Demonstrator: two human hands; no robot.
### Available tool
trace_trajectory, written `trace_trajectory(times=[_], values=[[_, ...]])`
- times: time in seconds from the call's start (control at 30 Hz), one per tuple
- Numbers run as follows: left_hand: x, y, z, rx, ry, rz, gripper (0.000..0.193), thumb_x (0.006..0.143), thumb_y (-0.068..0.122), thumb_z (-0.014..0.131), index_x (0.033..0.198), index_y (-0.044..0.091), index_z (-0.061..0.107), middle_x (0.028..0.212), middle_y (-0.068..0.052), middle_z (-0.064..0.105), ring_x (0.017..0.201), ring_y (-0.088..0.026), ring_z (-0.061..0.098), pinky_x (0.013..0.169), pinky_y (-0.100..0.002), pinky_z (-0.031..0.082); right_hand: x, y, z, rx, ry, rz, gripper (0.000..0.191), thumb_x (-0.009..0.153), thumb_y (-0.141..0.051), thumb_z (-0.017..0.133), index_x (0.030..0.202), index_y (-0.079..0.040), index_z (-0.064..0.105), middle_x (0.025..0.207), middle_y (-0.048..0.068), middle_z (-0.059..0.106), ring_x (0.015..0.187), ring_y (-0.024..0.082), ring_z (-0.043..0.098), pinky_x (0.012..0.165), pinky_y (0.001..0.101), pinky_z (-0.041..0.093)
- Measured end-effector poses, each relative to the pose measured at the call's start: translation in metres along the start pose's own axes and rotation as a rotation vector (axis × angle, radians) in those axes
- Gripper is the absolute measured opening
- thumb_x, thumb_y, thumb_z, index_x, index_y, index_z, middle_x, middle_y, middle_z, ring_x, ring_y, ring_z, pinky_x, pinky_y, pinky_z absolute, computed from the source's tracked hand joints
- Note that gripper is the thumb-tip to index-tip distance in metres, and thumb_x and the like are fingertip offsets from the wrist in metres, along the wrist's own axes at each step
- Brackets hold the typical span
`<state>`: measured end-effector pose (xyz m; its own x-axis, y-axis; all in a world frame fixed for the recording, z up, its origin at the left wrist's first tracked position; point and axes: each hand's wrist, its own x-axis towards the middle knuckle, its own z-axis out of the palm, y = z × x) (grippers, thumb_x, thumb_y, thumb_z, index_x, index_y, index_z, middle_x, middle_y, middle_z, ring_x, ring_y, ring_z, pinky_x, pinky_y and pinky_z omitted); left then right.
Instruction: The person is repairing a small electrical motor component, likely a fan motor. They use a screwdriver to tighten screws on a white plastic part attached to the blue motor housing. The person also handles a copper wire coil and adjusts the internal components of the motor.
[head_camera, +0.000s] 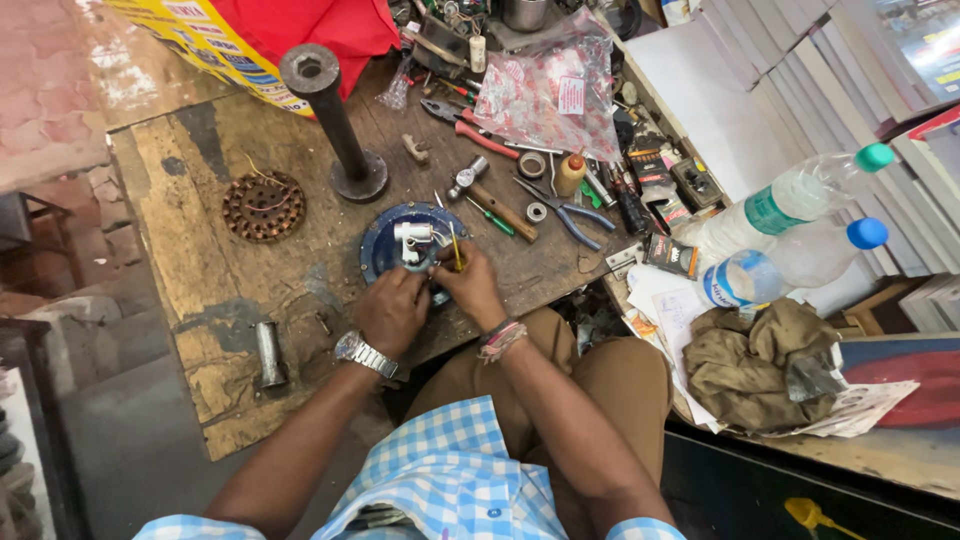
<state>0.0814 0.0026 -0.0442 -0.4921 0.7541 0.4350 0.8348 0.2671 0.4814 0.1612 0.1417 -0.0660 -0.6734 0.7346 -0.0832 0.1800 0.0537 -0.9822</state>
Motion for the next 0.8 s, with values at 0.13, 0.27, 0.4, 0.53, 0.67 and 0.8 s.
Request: trace_trajectory(times=[0.13, 0.27, 0.4, 0.53, 0.67, 0.8], values=[[0.008, -0.013, -0.002, -0.136, -0.124, -0.132, 0.013, 0.087, 0.019, 0.076, 0.098, 0.012, 0.075, 0.091, -0.008, 0.068, 0.08, -0.03, 0.067, 0.068, -0.044, 0.054, -0.001, 0.004, -0.007, 0.229, -0.053, 0.052, 0.028, 0.08, -0.003, 0.083, 0.099, -0.004, 0.063, 0.085, -0.002, 0.066, 0.075, 0.008, 0.062, 0.064, 0.0237, 0.053], [0.013, -0.021, -0.007, -0.051, -0.195, -0.064, 0.011, 0.087, 0.02, 0.076, 0.094, 0.012, 0.075, 0.089, -0.008, 0.067, 0.084, -0.031, 0.067, 0.071, -0.044, 0.054, 0.005, 0.002, -0.017, 0.087, -0.191, -0.017, 0.026, 0.081, -0.003, 0.085, 0.095, -0.005, 0.062, 0.082, -0.003, 0.062, 0.073, 0.007, 0.056, 0.062, 0.0243, 0.049], [0.013, -0.022, -0.012, -0.023, -0.135, 0.038, 0.01, 0.086, 0.018, 0.076, 0.092, 0.011, 0.073, 0.09, -0.007, 0.067, 0.084, -0.029, 0.067, 0.071, -0.043, 0.054, 0.005, 0.001, -0.011, 0.01, -0.102, -0.039, 0.026, 0.079, -0.005, 0.086, 0.091, -0.005, 0.063, 0.079, -0.003, 0.062, 0.071, 0.007, 0.056, 0.062, 0.0253, 0.049], [0.015, -0.036, -0.023, -0.052, -0.079, -0.067, 0.025, 0.086, 0.023, 0.081, 0.103, 0.009, 0.069, 0.104, -0.011, 0.067, 0.098, -0.032, 0.065, 0.086, -0.045, 0.052, 0.002, 0.002, -0.002, -0.054, 0.137, -0.075, 0.029, 0.079, -0.009, 0.088, 0.086, -0.003, 0.061, 0.075, -0.002, 0.061, 0.067, 0.007, 0.054, 0.061, 0.0267, 0.05], [0.031, -0.05, -0.031, -0.054, -0.135, 0.0, 0.071, 0.075, 0.025, 0.084, 0.135, 0.005, 0.052, 0.136, -0.02, 0.057, 0.127, -0.041, 0.053, 0.109, -0.052, 0.039, 0.001, -0.002, 0.003, -0.045, 0.178, 0.002, 0.029, 0.079, -0.01, 0.088, 0.093, -0.003, 0.064, 0.078, 0.003, 0.068, 0.069, 0.01, 0.06, 0.062, 0.0286, 0.052], [0.046, -0.049, -0.029, -0.034, -0.299, 0.022, 0.096, 0.073, 0.026, 0.086, 0.153, 0.008, 0.036, 0.154, -0.022, 0.044, 0.14, -0.042, 0.042, 0.113, -0.056, 0.031, 0.002, -0.008, 0.005, -0.129, 0.205, -0.024, 0.032, 0.076, -0.012, 0.087, 0.098, -0.004, 0.067, 0.084, 0.008, 0.076, 0.073, 0.013, 0.069, 0.067, 0.0301, 0.057]])
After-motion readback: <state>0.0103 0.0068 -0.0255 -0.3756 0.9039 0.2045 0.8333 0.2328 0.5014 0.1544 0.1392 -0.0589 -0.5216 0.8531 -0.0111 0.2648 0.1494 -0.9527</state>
